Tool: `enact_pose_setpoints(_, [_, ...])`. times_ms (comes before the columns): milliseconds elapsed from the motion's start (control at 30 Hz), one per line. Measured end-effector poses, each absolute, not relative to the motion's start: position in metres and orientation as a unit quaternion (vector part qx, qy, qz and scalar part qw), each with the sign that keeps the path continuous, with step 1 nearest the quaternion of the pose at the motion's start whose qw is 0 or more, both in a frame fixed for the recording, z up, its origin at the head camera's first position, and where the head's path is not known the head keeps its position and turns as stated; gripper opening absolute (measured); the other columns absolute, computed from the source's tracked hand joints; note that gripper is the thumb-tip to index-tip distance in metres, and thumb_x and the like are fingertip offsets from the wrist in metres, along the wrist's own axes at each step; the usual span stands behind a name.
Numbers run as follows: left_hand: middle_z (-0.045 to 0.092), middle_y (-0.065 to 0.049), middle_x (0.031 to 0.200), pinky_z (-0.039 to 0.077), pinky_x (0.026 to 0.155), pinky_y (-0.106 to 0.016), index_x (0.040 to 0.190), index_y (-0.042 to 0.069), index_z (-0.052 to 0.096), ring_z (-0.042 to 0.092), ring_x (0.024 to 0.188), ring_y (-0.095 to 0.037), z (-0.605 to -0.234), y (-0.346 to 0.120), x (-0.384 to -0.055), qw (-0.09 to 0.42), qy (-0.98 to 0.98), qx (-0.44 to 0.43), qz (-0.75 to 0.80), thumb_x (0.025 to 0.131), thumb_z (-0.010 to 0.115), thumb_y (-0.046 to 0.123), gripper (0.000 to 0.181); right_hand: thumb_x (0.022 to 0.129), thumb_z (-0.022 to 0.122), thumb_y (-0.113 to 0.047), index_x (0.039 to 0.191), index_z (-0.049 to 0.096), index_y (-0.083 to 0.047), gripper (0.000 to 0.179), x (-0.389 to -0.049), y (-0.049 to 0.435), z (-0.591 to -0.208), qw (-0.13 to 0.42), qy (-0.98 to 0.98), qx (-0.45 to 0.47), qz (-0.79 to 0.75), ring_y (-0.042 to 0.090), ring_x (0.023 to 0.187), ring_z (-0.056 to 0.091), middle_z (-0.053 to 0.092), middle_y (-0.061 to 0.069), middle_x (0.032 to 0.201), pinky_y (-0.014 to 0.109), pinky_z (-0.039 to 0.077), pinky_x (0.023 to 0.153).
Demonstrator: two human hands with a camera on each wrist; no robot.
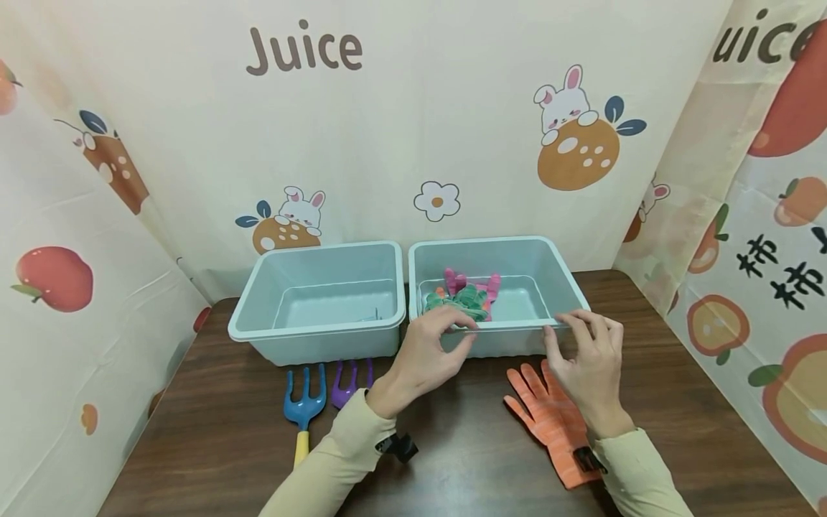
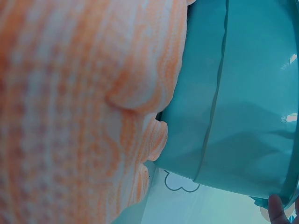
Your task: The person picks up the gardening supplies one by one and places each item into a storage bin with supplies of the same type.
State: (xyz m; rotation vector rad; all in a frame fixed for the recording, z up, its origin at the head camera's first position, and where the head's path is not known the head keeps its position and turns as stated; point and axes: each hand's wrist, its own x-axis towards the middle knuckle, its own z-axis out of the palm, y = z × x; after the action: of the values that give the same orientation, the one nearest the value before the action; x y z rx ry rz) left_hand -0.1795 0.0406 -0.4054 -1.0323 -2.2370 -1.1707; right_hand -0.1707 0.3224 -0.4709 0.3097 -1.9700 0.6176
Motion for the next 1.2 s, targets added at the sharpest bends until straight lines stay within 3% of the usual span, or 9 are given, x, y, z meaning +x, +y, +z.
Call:
enact_pose_setpoints(433, [0.078, 0.001, 0.106, 0.051, 0.086, -0.016, 0.106, 0.013, 0.078, 0.071, 0.099, -0.013, -0.412, 0.048, -0.168, 0.195, -0.797, -0.386, -0.422, 0.095, 0.076, 0.01, 0.011, 0.097, 0.067, -0.047, 0.102, 0.075, 0.007, 0.055, -0.17, 0.322, -0.47, 0.501, -0.816, 0.131, 0.258, 0.054, 0.097, 0.048, 0.066, 0.031, 0.104, 0.04, 0.028, 0.092])
enact_pose_setpoints(867, [0.078, 0.006, 0.107, 0.052, 0.101, -0.016, 0.108, 0.017, 0.078, 0.071, 0.11, -0.01, -0.423, 0.058, -0.159, 0.178, -0.823, -0.386, -0.378, 0.097, 0.077, 0.017, 0.011, 0.099, 0.065, -0.05, 0.103, 0.075, 0.007, 0.058, -0.168, 0.321, -0.469, 0.499, -0.818, 0.129, 0.255, 0.054, 0.097, 0.048, 0.066, 0.031, 0.104, 0.041, 0.028, 0.091])
enact_pose_setpoints(1200, [0.077, 0.008, 0.108, 0.051, 0.098, -0.013, 0.109, 0.019, 0.078, 0.071, 0.106, -0.006, -0.435, 0.064, -0.157, 0.162, -0.835, -0.403, -0.337, 0.097, 0.077, 0.019, 0.012, 0.099, 0.066, -0.049, 0.103, 0.075, 0.006, 0.056, -0.17, 0.321, -0.469, 0.503, -0.815, 0.131, 0.254, 0.054, 0.096, 0.049, 0.066, 0.031, 0.103, 0.041, 0.029, 0.091])
